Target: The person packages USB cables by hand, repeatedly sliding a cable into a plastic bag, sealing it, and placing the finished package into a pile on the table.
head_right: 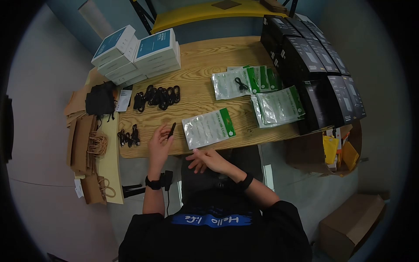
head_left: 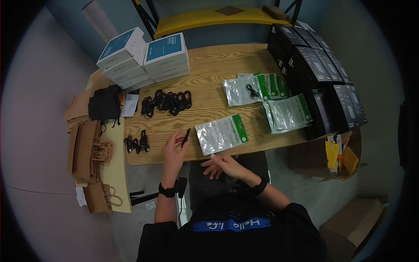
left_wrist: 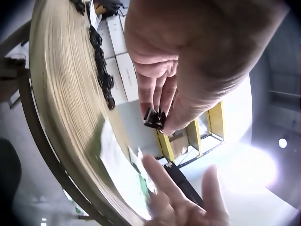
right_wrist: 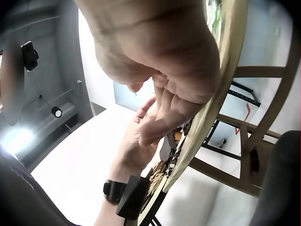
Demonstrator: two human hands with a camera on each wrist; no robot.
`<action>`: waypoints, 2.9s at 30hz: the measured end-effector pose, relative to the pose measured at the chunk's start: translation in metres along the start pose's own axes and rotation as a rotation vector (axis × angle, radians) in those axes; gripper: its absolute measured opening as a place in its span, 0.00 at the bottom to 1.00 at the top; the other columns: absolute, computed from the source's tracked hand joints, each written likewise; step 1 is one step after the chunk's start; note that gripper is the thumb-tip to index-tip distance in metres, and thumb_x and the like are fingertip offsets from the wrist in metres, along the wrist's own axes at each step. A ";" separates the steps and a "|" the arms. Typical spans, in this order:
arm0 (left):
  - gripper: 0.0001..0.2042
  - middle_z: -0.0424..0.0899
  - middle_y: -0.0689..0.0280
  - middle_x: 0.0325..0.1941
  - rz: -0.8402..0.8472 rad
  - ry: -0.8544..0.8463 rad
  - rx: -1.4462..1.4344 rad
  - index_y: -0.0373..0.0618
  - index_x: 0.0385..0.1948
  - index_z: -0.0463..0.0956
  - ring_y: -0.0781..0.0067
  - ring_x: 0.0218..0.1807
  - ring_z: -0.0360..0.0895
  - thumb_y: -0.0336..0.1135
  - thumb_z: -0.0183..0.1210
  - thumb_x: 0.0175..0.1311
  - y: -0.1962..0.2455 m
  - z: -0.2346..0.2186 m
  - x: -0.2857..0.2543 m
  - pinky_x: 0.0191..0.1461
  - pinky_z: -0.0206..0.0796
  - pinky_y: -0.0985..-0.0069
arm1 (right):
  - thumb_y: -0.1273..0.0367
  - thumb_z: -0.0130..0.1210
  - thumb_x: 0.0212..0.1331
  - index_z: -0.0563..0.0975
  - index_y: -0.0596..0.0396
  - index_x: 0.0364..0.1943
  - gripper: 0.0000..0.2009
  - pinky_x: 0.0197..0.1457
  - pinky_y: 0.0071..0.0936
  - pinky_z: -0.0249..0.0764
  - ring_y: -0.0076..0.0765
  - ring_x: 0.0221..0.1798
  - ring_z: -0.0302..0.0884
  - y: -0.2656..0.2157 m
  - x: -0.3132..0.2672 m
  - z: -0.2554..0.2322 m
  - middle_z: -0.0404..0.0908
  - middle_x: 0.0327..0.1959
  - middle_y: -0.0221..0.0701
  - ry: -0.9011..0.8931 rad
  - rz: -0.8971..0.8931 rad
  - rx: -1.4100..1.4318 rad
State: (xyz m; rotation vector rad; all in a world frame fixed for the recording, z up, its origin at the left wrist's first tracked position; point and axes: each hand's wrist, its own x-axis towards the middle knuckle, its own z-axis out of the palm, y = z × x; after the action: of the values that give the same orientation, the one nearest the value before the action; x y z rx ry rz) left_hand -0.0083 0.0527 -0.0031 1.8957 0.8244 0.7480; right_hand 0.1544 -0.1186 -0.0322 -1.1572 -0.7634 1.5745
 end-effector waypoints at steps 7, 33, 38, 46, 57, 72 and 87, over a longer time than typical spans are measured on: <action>0.22 0.84 0.61 0.52 0.093 -0.471 -0.091 0.46 0.62 0.76 0.63 0.53 0.85 0.27 0.65 0.65 0.046 0.044 -0.023 0.55 0.80 0.69 | 0.58 0.43 0.80 0.71 0.58 0.63 0.20 0.42 0.30 0.85 0.31 0.46 0.86 0.005 -0.002 -0.010 0.83 0.47 0.35 0.160 -0.157 0.129; 0.16 0.84 0.57 0.29 0.116 -0.433 0.276 0.40 0.38 0.77 0.52 0.37 0.83 0.47 0.62 0.69 0.021 0.131 0.050 0.40 0.73 0.58 | 0.75 0.66 0.59 0.85 0.62 0.48 0.13 0.41 0.24 0.78 0.23 0.37 0.85 -0.012 -0.021 -0.063 0.89 0.37 0.35 0.838 -0.283 -0.542; 0.19 0.86 0.59 0.31 0.002 -0.472 0.280 0.42 0.36 0.80 0.60 0.35 0.84 0.52 0.58 0.72 0.015 0.131 0.052 0.40 0.73 0.67 | 0.76 0.67 0.59 0.85 0.62 0.48 0.13 0.42 0.23 0.78 0.19 0.38 0.83 -0.010 -0.020 -0.057 0.90 0.36 0.33 0.852 -0.360 -0.486; 0.21 0.86 0.63 0.32 -0.096 -0.559 0.253 0.45 0.38 0.81 0.64 0.37 0.84 0.57 0.59 0.70 0.019 0.126 0.055 0.42 0.73 0.68 | 0.76 0.70 0.54 0.85 0.64 0.45 0.14 0.42 0.21 0.77 0.17 0.38 0.80 -0.008 -0.018 -0.065 0.87 0.34 0.27 0.803 -0.337 -0.426; 0.16 0.86 0.64 0.34 -0.111 -0.568 0.022 0.43 0.39 0.81 0.67 0.36 0.83 0.49 0.63 0.68 -0.013 0.132 0.055 0.41 0.71 0.70 | 0.75 0.73 0.52 0.82 0.64 0.38 0.13 0.41 0.19 0.76 0.15 0.35 0.78 -0.006 -0.013 -0.067 0.83 0.30 0.24 0.824 -0.364 -0.361; 0.13 0.79 0.63 0.29 -0.059 -0.494 -0.015 0.41 0.37 0.73 0.66 0.30 0.75 0.43 0.58 0.72 -0.006 0.127 0.051 0.37 0.67 0.68 | 0.62 0.68 0.57 0.88 0.47 0.44 0.12 0.39 0.39 0.79 0.47 0.36 0.85 -0.042 -0.029 -0.052 0.86 0.35 0.35 0.804 -0.231 -1.085; 0.15 0.81 0.63 0.31 -0.054 -0.463 0.033 0.45 0.41 0.68 0.63 0.34 0.81 0.38 0.65 0.62 -0.007 0.132 0.049 0.39 0.71 0.66 | 0.70 0.67 0.52 0.86 0.47 0.41 0.11 0.39 0.44 0.80 0.49 0.37 0.85 -0.031 -0.022 -0.052 0.87 0.34 0.36 0.869 -0.318 -0.989</action>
State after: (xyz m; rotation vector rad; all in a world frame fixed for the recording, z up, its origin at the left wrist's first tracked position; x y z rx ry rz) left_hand 0.1210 0.0283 -0.0548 1.9591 0.5920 0.2425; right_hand 0.2151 -0.1330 -0.0155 -2.0715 -1.0502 0.2467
